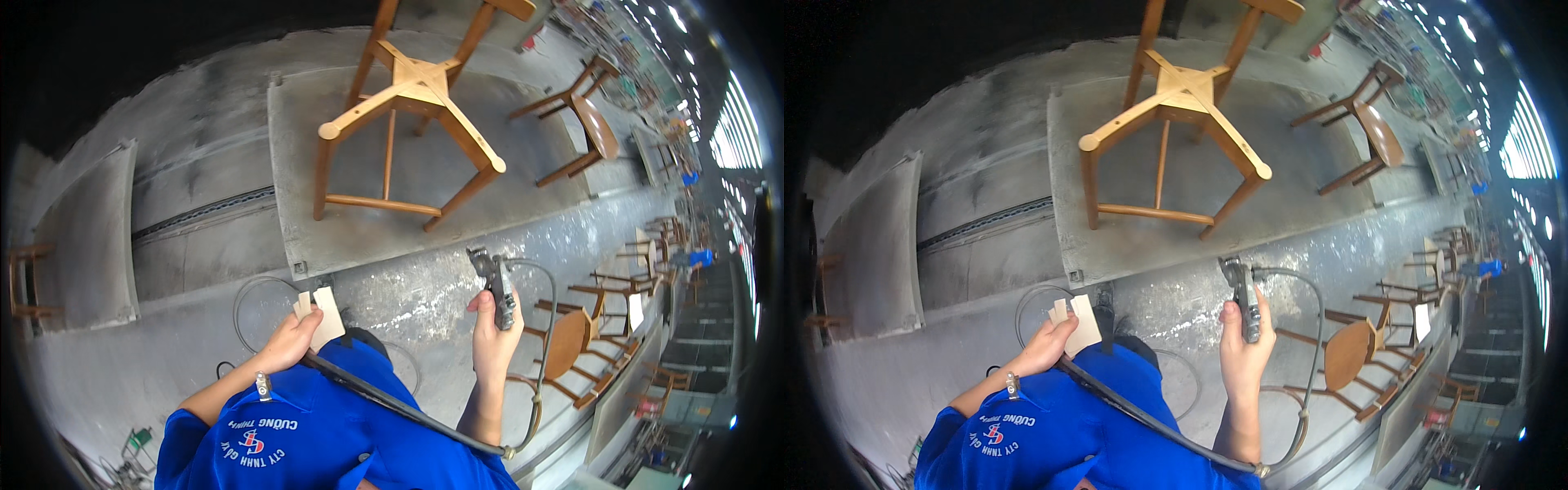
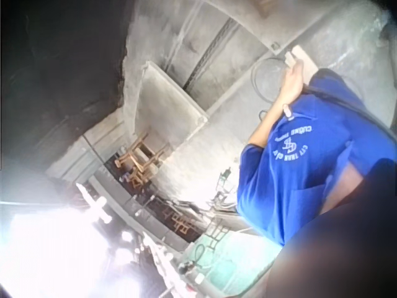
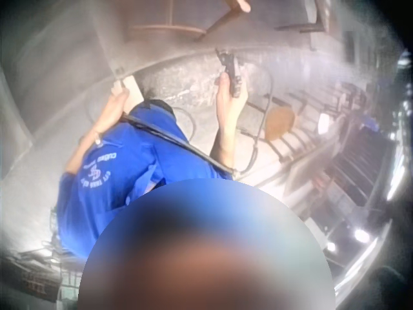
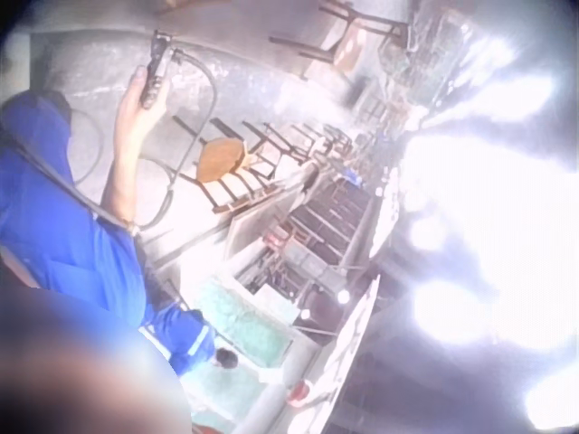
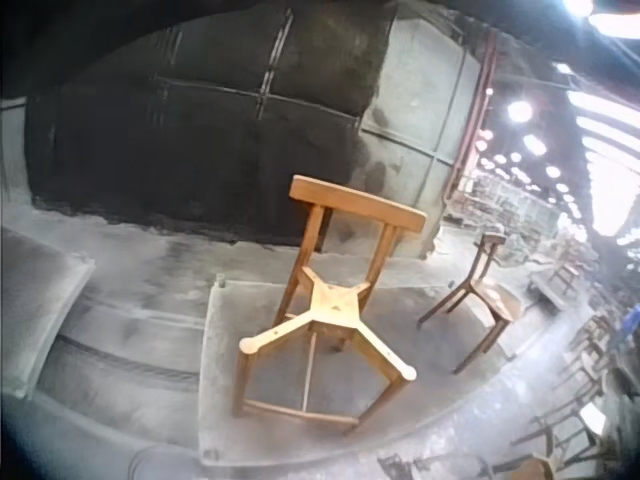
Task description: The person sprays a wooden chair with a spray gun, moving around it to cover different sides. They then wipe the chair with a cloth and continue spraying other chairs in the workshop.
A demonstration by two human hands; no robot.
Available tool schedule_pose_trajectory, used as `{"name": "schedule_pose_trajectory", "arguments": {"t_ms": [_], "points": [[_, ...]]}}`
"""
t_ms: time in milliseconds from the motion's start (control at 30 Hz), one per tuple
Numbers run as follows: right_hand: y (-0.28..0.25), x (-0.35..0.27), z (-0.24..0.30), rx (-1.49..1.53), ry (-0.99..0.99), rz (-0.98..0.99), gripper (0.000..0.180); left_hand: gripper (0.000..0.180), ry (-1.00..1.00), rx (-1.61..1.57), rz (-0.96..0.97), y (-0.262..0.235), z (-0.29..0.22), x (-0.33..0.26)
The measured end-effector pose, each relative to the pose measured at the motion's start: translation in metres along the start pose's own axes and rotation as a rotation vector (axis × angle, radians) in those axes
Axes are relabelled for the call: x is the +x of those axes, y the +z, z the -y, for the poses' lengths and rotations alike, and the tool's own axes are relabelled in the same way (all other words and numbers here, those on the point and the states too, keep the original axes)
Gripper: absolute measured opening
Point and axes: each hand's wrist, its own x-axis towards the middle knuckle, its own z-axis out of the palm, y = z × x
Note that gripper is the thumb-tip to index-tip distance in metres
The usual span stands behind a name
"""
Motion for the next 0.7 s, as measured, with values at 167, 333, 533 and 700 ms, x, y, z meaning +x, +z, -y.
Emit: {"name": "schedule_pose_trajectory", "arguments": {"t_ms": [167,333,533,700], "points": [[-0.029,-0.013,0.001,-0.066,0.212,0.099,0.019,0.051,0.028,0.038,-0.191,0.009,0.031,-0.028],[-0.032,0.010,0.006,0.003,0.218,0.272,0.042,0.063,0.138,-0.093,-0.123,0.039,0.019,0.016],[0.043,-0.001,0.046,0.092,0.002,0.607,0.034,0.059,0.132,-0.105,-0.222,0.005,0.032,0.029],[0.133,-0.054,0.109,0.065,0.071,0.769,0.035,0.049,0.139,-0.161,-0.399,-0.071,0.128,0.005]]}}
